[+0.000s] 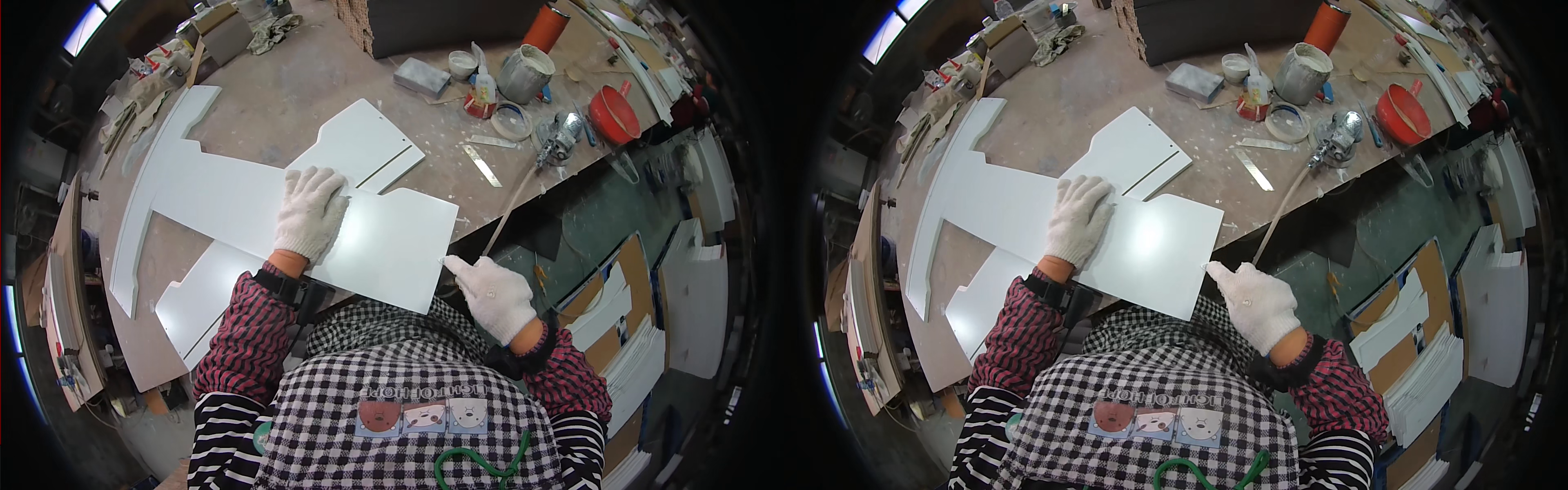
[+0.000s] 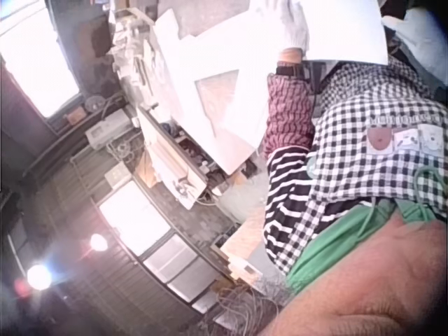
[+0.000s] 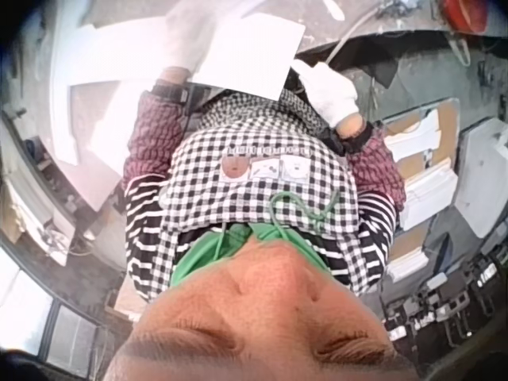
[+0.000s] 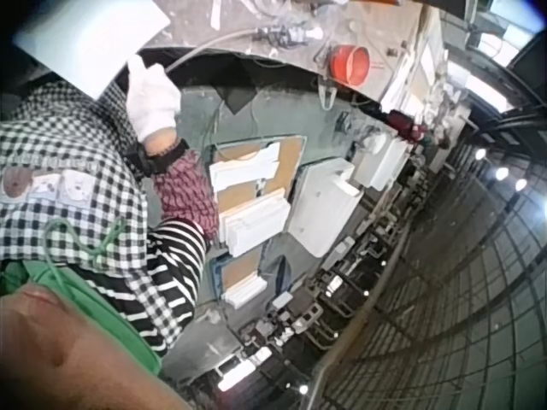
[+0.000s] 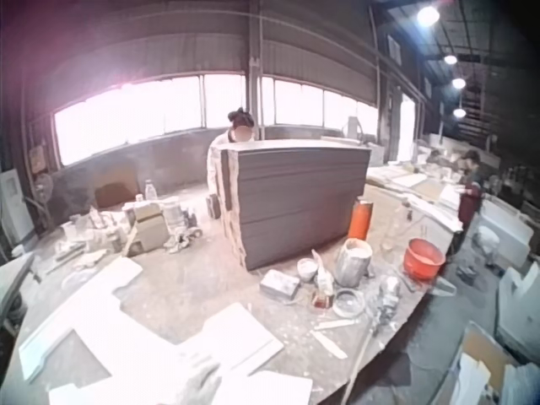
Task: Sanding the edges of white furniture panels and applying adhesive for assembly.
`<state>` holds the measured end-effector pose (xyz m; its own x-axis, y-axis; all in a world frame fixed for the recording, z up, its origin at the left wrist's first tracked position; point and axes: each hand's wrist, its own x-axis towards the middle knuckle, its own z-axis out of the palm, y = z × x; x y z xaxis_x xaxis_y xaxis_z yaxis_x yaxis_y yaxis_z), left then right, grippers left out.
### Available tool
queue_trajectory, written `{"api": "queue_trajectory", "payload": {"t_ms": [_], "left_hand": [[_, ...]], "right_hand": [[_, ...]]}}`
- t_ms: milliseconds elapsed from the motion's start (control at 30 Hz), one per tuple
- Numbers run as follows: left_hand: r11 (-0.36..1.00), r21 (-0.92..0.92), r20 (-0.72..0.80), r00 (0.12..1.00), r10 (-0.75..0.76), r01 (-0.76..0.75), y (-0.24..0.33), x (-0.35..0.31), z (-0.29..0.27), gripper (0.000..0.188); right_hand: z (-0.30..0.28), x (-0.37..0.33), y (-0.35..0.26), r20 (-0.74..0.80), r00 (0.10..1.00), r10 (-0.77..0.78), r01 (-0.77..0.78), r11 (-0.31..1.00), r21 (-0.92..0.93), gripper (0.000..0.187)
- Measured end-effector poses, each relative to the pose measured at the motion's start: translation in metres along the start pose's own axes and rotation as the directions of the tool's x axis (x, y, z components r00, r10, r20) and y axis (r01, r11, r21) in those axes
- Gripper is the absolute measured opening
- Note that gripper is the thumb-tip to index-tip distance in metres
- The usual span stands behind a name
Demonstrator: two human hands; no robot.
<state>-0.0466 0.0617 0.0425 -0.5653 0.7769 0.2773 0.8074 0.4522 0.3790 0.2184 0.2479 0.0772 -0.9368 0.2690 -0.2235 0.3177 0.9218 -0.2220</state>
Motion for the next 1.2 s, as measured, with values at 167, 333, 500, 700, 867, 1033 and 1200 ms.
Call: {"api": "queue_trajectory", "payload": {"t_ms": [167,333,500,700,867,1033,1200], "left_hand": [[1.000,0.006,-0.004,1.000,0.005,-0.005,0.005,0.003,-0.004,0.031],[1.000,0.006,0.035,0.999,-0.016,0.016,0.003,0.003,-0.004,0.030],[0.999,-0.013,0.043,0.999,-0.031,0.031,0.005,0.003,-0.005,0.030],[1.000,0.002,0.024,0.999,-0.030,0.030,0.002,0.000,-0.001,0.031],[1.000,-0.004,-0.016,1.000,0.005,-0.005,-0.001,0.000,0.002,0.029],[0.999,0.016,0.023,0.999,-0.029,0.028,0.001,0.000,0.002,0.032],[0.999,0.005,-0.070,0.996,0.048,-0.048,0.000,0.001,0.003,0.026]], "right_hand": [[0.007,-0.020,-0.007,-0.033,0.999,-0.015,0.015,1.000,0.000,0.033],[-0.006,-0.018,0.002,0.035,0.999,-0.021,0.017,0.993,0.119,0.039],[0.007,0.006,0.032,-0.218,0.972,0.088,-0.035,0.971,0.238,0.037],[0.029,0.036,0.048,-0.345,0.931,0.120,0.003,0.942,0.337,0.036],[0.039,0.049,0.050,-0.378,0.918,0.121,0.016,0.940,0.340,0.037],[0.043,0.050,0.051,-0.410,0.906,0.109,0.030,0.948,0.318,0.036],[0.038,0.049,0.051,-0.391,0.916,0.086,0.017,0.968,0.252,0.037]]}}
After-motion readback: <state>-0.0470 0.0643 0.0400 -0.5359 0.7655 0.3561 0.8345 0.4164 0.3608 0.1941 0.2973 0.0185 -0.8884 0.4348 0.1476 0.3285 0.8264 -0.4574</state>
